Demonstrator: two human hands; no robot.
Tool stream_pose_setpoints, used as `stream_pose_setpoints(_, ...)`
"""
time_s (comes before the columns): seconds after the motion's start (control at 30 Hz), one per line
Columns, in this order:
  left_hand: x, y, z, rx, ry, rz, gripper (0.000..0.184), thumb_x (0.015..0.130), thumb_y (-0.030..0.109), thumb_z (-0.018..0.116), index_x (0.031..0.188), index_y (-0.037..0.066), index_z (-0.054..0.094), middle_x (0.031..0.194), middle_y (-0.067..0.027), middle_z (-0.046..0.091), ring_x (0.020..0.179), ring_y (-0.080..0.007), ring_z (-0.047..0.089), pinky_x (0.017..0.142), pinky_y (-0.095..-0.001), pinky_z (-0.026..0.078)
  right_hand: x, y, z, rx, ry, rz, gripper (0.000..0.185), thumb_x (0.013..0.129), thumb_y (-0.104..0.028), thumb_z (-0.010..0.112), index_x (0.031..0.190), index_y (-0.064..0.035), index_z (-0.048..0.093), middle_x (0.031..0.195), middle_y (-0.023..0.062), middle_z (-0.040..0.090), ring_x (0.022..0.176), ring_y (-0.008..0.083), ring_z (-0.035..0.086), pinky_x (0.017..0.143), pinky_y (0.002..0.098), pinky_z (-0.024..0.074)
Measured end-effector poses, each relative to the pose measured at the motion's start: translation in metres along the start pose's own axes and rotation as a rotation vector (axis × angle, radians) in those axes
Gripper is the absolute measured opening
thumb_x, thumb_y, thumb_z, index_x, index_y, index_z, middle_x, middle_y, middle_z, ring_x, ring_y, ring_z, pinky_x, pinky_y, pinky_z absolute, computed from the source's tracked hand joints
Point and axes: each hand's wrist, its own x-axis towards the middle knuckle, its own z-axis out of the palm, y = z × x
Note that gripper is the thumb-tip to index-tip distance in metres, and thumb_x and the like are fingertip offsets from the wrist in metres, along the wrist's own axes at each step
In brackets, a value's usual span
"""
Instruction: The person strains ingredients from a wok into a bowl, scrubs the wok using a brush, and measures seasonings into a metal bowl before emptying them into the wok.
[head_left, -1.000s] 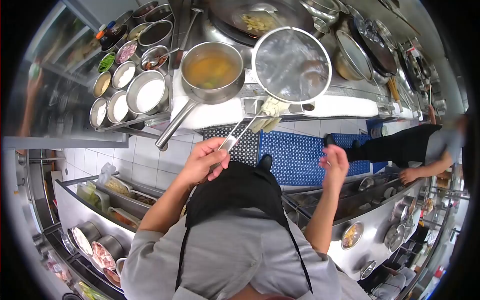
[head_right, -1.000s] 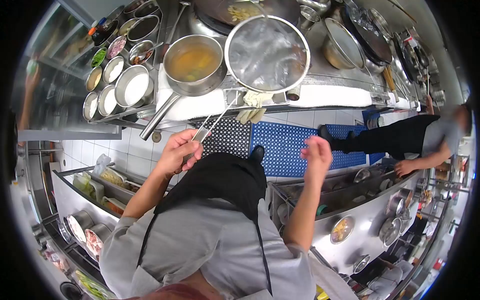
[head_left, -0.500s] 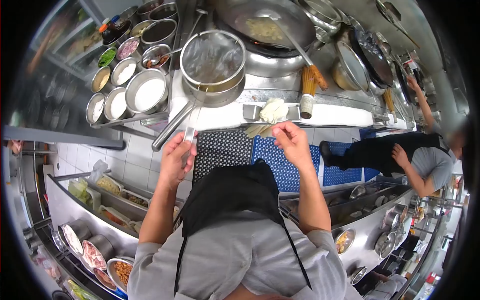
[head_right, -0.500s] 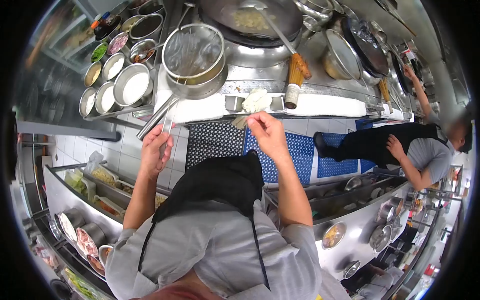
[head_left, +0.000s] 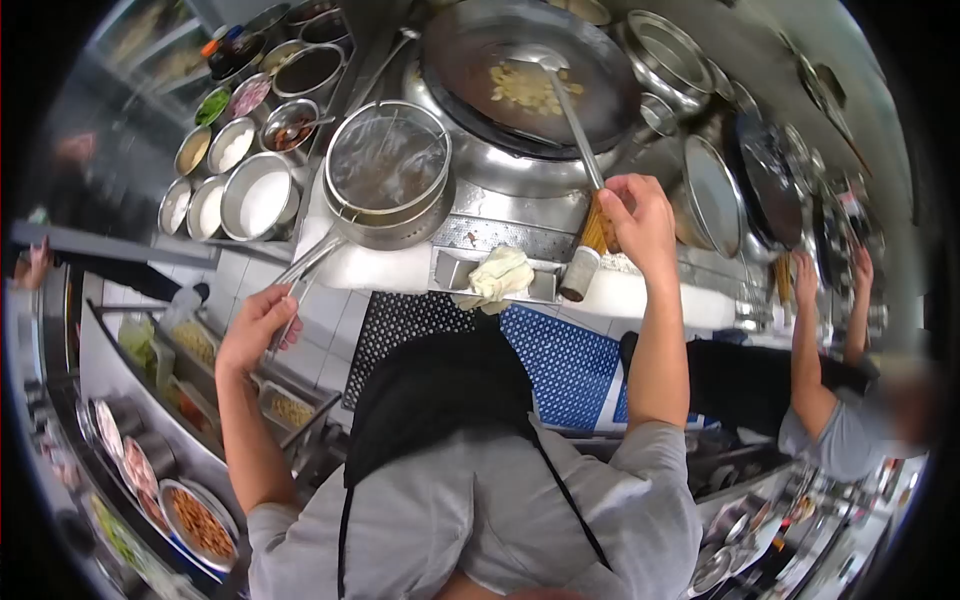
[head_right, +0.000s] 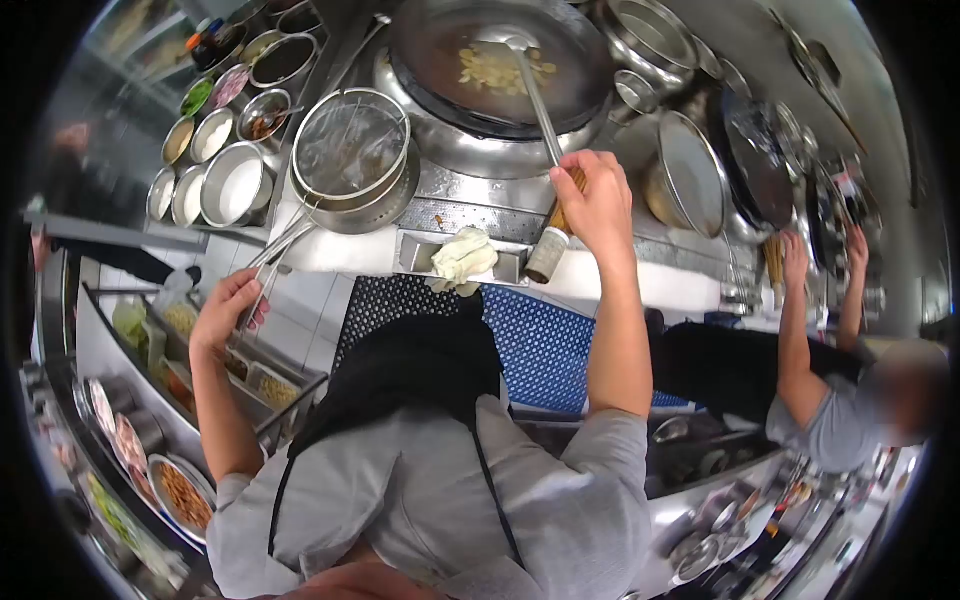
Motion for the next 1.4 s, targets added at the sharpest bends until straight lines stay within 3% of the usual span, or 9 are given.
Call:
stream_pose_setpoints(0.07, -0.001, 0.007, 0.003, 0.120, 0.002, -0.002, 0.057, 0.094, 0.039, 0.066, 0.130, -0.003, 0.056, 0.077, -0.0011, 0.061, 0.065, -0.0078, 0.056, 0.057, -0.0228, 0.044, 0.024, 0.012, 0.005, -0.109, -0.113, -0.058, 0.034, 0.084, -0.029, 0.072, 0.102, -0.0007, 0.068, 0.100, 0.0179, 0.066, 0.093, 0.0333, 0.064, 0.082, 0.0414, 0.0499)
stream_pose_setpoints(0.23, -0.013, 0.056, 0.062, 0.746, 0.702, 0.371, 0.052, 0.086, 0.031, 0.072, 0.122, -0.004, 0.062, 0.107, -0.0236, 0.067, 0.100, -0.0353, 0.066, 0.088, -0.0412, 0.051, 0.061, 0.025, 0.016, -0.052, -0.343, 0.042, 0.064, 0.077, -0.034, 0.077, 0.128, -0.0024, 0.055, 0.101, 0.0221, 0.068, 0.094, 0.0391, 0.066, 0.087, 0.0458, 0.0500)
stream_pose_setpoints(0.43, 0.069, 0.061, 0.238, 0.819, 0.205, 0.833, 0.061, 0.079, 0.033, 0.075, 0.124, -0.005, 0.059, 0.104, -0.0189, 0.065, 0.101, -0.0343, 0.061, 0.090, -0.0446, 0.047, 0.072, 0.057, 0.048, 0.154, -0.371, 0.270, 0.063, 0.076, -0.017, 0.066, 0.134, 0.0010, 0.049, 0.101, 0.0245, 0.069, 0.101, 0.0405, 0.066, 0.093, 0.0450, 0.0496)
stream_pose_setpoints(0.6, 0.120, 0.023, 0.314, 1.418, 0.197, 0.768, 0.071, 0.071, 0.039, 0.078, 0.123, -0.005, 0.056, 0.112, -0.0157, 0.063, 0.106, -0.0285, 0.056, 0.090, -0.0436, 0.045, 0.058, 0.061, 0.060, 0.083, -0.187, 0.269, 0.058, 0.076, -0.017, 0.059, 0.132, -0.0032, 0.053, 0.103, 0.0277, 0.067, 0.104, 0.0459, 0.062, 0.094, 0.0471, 0.0479)
stream_pose_setpoints(0.63, 0.133, 0.009, 0.318, 1.380, 0.232, 0.808, 0.070, 0.071, 0.038, 0.078, 0.122, -0.005, 0.057, 0.109, -0.0152, 0.064, 0.103, -0.0278, 0.058, 0.089, -0.0428, 0.046, 0.051, 0.068, 0.062, 0.122, -0.165, 0.287, 0.059, 0.076, -0.019, 0.059, 0.133, -0.0034, 0.052, 0.101, 0.0270, 0.067, 0.103, 0.0460, 0.063, 0.094, 0.0464, 0.0480)
stream_pose_setpoints(0.73, 0.138, 0.007, 0.303, 1.125, 0.239, 0.852, 0.054, 0.077, 0.026, 0.077, 0.118, -0.005, 0.059, 0.099, -0.0114, 0.067, 0.093, -0.0242, 0.065, 0.083, -0.0385, 0.052, 0.030, 0.083, 0.053, 0.231, -0.070, 0.226, 0.053, 0.083, -0.009, 0.058, 0.134, 0.0010, 0.053, 0.067, 0.0091, 0.061, 0.047, 0.0169, 0.057, 0.044, 0.0332, 0.0463)
stream_pose_setpoints(0.9, 0.127, 0.080, 0.280, -0.725, -0.215, 0.117, 0.043, 0.090, 0.023, 0.072, 0.122, 0.001, 0.054, 0.107, -0.0103, 0.066, 0.092, -0.0209, 0.067, 0.082, -0.0403, 0.056, -0.012, 0.060, 0.017, 0.621, -0.105, 0.404, 0.040, 0.090, -0.009, 0.059, 0.129, 0.0027, 0.054, 0.062, 0.0014, 0.052, 0.038, 0.0095, 0.046, 0.035, 0.0280, 0.0386)
stream_pose_setpoints(1.07, 0.201, 0.149, 0.282, -0.762, -0.117, 0.017, 0.065, 0.098, 0.069, 0.030, 0.122, 0.015, 0.057, 0.108, -0.0053, 0.067, 0.094, -0.0244, 0.067, 0.077, -0.0442, 0.055, -0.035, 0.065, 0.020, 0.846, -0.137, 0.421, 0.042, 0.094, -0.009, 0.057, 0.134, 0.0010, 0.048, 0.062, -0.0009, 0.050, 0.039, 0.0084, 0.046, 0.034, 0.0266, 0.0381)
stream_pose_setpoints(1.4, 0.256, 0.200, 0.290, -0.831, -0.063, -0.251, 0.028, 0.089, 0.039, 0.067, 0.100, 0.013, 0.062, 0.093, -0.0078, 0.066, 0.091, -0.0275, 0.065, 0.086, -0.0493, 0.056, -0.068, 0.090, 0.025, 0.969, -0.108, 0.432, 0.046, 0.095, -0.003, 0.056, 0.140, -0.0028, 0.047, 0.066, -0.0031, 0.050, 0.043, 0.0043, 0.044, 0.036, 0.0220, 0.0399)
